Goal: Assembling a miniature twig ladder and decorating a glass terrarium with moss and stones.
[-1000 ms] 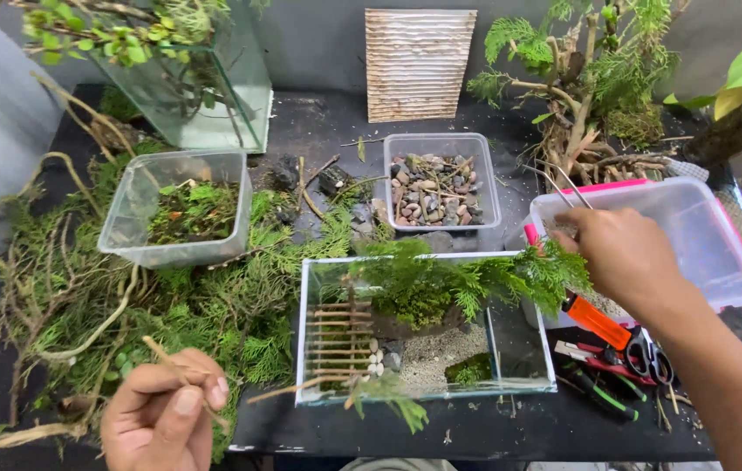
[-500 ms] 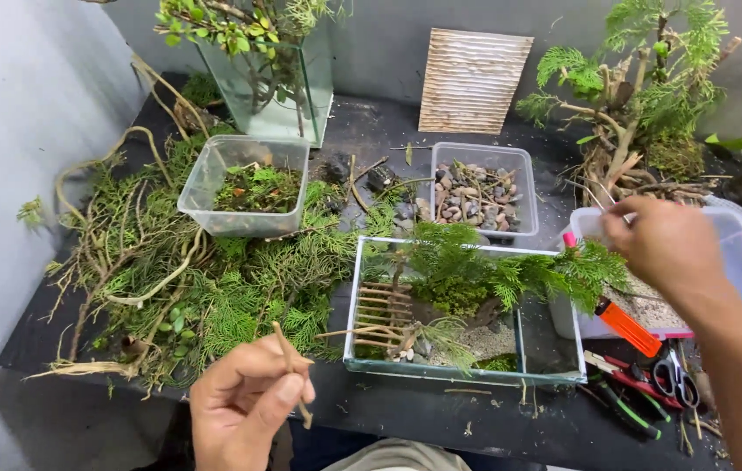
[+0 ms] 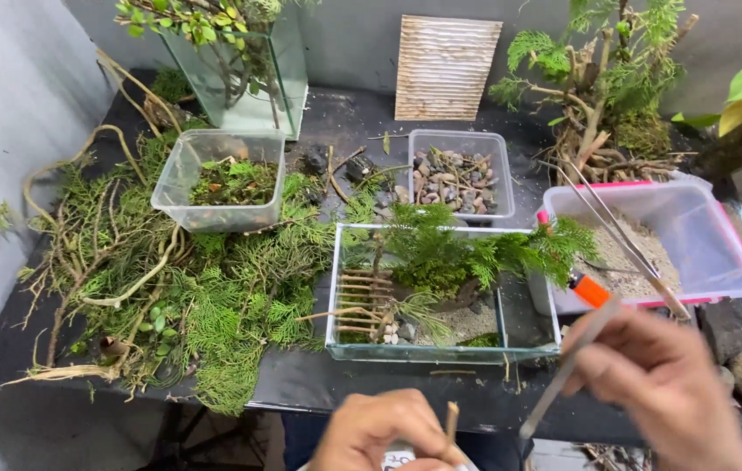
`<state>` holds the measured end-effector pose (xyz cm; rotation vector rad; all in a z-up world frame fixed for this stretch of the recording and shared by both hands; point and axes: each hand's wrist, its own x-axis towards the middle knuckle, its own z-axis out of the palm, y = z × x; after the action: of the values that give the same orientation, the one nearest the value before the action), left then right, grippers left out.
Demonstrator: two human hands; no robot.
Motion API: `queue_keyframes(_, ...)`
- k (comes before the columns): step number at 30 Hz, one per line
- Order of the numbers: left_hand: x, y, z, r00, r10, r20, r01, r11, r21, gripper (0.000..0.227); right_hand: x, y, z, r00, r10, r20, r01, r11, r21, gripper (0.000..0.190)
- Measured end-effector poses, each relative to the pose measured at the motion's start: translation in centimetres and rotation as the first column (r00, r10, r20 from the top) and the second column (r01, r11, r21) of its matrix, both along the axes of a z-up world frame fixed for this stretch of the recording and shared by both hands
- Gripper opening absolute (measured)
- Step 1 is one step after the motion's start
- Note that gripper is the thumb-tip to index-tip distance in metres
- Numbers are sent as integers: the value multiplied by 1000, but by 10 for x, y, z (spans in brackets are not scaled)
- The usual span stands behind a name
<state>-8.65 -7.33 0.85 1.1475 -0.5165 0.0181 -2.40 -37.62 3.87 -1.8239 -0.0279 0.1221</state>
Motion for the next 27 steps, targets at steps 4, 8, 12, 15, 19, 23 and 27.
queue_keyframes(4,-1,-14,-14,992,-78,-97,86,993,85,9,-17,26,-32,974,227,24,-228,963,144,20)
queue_keyframes(8,-4,-16,-25,970,-62,-234,116,967,225,10,-25,40,-48,956,292,-9,-281,926,252,21)
queue_keyframes(12,3,-16,-33,940,-129,-316,222,933,281,12,-24,55,-42,938,344,-32,-335,929,157,25)
queue_keyframes(15,5,-18,-30,928,-125,-351,232,932,280,14,-22,62,-45,934,350,-70,-339,931,135,26)
queue_keyframes(19,8,-16,-36,965,-101,-242,167,948,272,16,-21,64,-50,940,304,-152,-279,946,167,31)
queue_keyframes(23,11,-13,-24,970,-80,-228,132,966,222,15,-19,43,-44,955,294,-50,-294,956,8,32)
queue_keyframes(27,10,-9,-25,940,-8,-340,92,969,231,14,-11,9,-34,944,-109,313,241,873,-423,21)
